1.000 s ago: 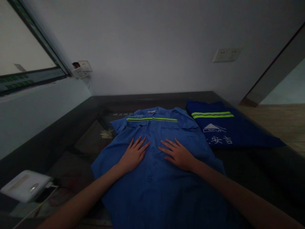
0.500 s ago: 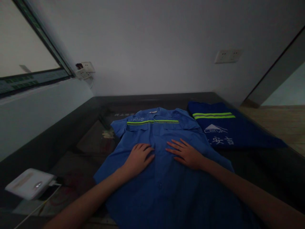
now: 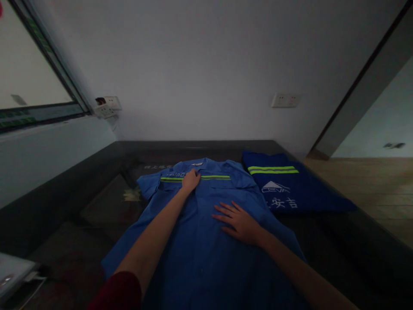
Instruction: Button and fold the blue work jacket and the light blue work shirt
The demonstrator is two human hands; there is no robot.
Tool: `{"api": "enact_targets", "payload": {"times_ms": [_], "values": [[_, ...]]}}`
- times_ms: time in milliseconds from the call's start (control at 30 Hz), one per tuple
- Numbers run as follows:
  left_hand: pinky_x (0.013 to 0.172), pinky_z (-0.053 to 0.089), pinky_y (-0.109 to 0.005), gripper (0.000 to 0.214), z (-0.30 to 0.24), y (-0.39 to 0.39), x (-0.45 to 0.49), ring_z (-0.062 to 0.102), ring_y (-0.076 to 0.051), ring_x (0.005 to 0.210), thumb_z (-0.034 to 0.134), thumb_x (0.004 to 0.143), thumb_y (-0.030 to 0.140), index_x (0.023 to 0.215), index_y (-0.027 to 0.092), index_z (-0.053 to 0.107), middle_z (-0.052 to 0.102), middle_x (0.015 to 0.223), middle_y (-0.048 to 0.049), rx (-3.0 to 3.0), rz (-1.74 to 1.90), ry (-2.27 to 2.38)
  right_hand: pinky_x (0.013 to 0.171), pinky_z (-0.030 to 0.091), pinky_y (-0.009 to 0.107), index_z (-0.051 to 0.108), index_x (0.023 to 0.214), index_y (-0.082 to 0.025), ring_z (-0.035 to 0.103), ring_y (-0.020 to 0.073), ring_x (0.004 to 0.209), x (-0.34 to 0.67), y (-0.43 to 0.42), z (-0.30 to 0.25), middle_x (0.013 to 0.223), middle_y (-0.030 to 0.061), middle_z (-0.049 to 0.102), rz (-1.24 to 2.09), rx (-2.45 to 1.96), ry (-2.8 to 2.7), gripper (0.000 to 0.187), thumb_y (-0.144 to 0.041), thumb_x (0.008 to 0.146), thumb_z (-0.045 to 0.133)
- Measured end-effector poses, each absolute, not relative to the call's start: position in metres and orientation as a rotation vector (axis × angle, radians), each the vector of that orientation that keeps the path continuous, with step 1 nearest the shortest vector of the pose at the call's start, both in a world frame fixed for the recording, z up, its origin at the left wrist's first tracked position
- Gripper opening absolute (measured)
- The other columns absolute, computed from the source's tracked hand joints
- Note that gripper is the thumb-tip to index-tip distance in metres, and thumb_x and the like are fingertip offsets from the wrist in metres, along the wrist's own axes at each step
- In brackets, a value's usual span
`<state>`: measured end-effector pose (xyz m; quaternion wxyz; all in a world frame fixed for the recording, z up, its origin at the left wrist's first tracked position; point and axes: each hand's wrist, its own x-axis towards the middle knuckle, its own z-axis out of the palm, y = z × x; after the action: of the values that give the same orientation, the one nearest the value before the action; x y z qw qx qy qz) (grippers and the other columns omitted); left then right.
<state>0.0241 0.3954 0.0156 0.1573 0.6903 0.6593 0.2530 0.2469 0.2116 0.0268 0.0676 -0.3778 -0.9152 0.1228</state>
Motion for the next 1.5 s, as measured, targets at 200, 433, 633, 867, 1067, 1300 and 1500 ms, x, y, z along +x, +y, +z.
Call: {"api": "enact_targets", "payload": {"times_ms": [200, 433, 633, 867, 1067, 1300, 1500], "values": [[0.073, 0.045, -0.028, 0.011, 0.016, 0.392, 0.024, 0.059, -0.018, 0.077, 0.047, 0.087, 0.023, 0.082, 0.016, 0.055, 0.063, 0.08, -0.0043, 1.988, 0.912, 1.723, 0.113, 0.019, 0.052, 0.035, 0.143, -0.034, 0.024, 0.0234, 0.14, 0.247, 0.219, 0.02, 0.151, 0.0012, 0.031, 0.35, -1.212, -2.693, 0.05, -0.049, 0.095, 0.035], [0.075, 0.042, -0.026, 0.005, 0.084, 0.419, 0.035, 0.055, -0.015, 0.078, 0.049, 0.087, 0.021, 0.083, 0.019, 0.052, 0.057, 0.08, -0.001, 1.969, 1.215, 1.507, 0.112, 0.023, 0.051, 0.037, 0.142, -0.031, 0.026, 0.0246, 0.139, 0.245, 0.249, 0.012, 0.15, 0.0041, 0.033, 0.197, -1.271, -2.677, 0.048, -0.043, 0.096, 0.035], [0.07, 0.042, -0.025, 0.006, 0.114, 0.422, 0.043, 0.052, -0.014, 0.072, 0.051, 0.085, 0.021, 0.079, 0.018, 0.05, 0.053, 0.073, 0.0002, 1.908, 1.393, 1.372, 0.11, 0.027, 0.05, 0.052, 0.132, -0.022, 0.034, 0.0271, 0.135, 0.246, 0.266, 0.03, 0.143, 0.0089, 0.043, 0.023, -1.351, -2.591, 0.041, -0.033, 0.092, 0.047], [0.051, 0.034, -0.018, 0.02, 0.047, 0.355, 0.029, 0.042, -0.008, 0.054, 0.057, 0.081, 0.033, 0.073, 0.019, 0.046, 0.041, 0.06, 0.006, 1.605, 1.199, 1.113, 0.084, 0.048, 0.03, 0.068, 0.093, -0.019, 0.063, 0.0178, 0.092, 0.216, 0.26, 0.067, 0.097, 0.0054, 0.069, 0.466, -1.172, -2.1, 0.029, -0.032, 0.093, 0.043], [0.053, 0.037, -0.019, 0.027, 0.009, 0.328, 0.023, 0.045, -0.009, 0.054, 0.06, 0.077, 0.043, 0.08, 0.019, 0.047, 0.044, 0.059, 0.0068, 1.442, 1.188, 1.074, 0.062, 0.048, 0.026, 0.063, 0.077, -0.017, 0.061, 0.0163, 0.066, 0.183, 0.309, 0.04, 0.071, 0.0032, 0.066, 0.712, -1.157, -1.719, 0.026, -0.038, 0.085, 0.05], [0.056, 0.037, -0.022, 0.022, 0.009, 0.329, 0.024, 0.049, -0.011, 0.057, 0.055, 0.081, 0.039, 0.083, 0.018, 0.05, 0.048, 0.062, 0.0051, 1.527, 1.202, 1.093, 0.061, 0.046, 0.026, 0.056, 0.075, -0.019, 0.059, 0.0156, 0.065, 0.168, 0.324, 0.012, 0.07, 0.002, 0.062, 0.651, -1.125, -1.55, 0.018, -0.036, 0.08, 0.057], [0.058, 0.039, -0.022, 0.017, 0.01, 0.324, 0.026, 0.051, -0.012, 0.059, 0.052, 0.085, 0.035, 0.083, 0.019, 0.053, 0.051, 0.063, 0.0046, 1.636, 1.185, 1.175, 0.062, 0.046, 0.026, 0.057, 0.082, -0.019, 0.06, 0.0156, 0.069, 0.168, 0.317, 0.007, 0.075, 0.002, 0.062, 0.689, -1.161, -1.476, 0.014, -0.032, 0.08, 0.058]]}}
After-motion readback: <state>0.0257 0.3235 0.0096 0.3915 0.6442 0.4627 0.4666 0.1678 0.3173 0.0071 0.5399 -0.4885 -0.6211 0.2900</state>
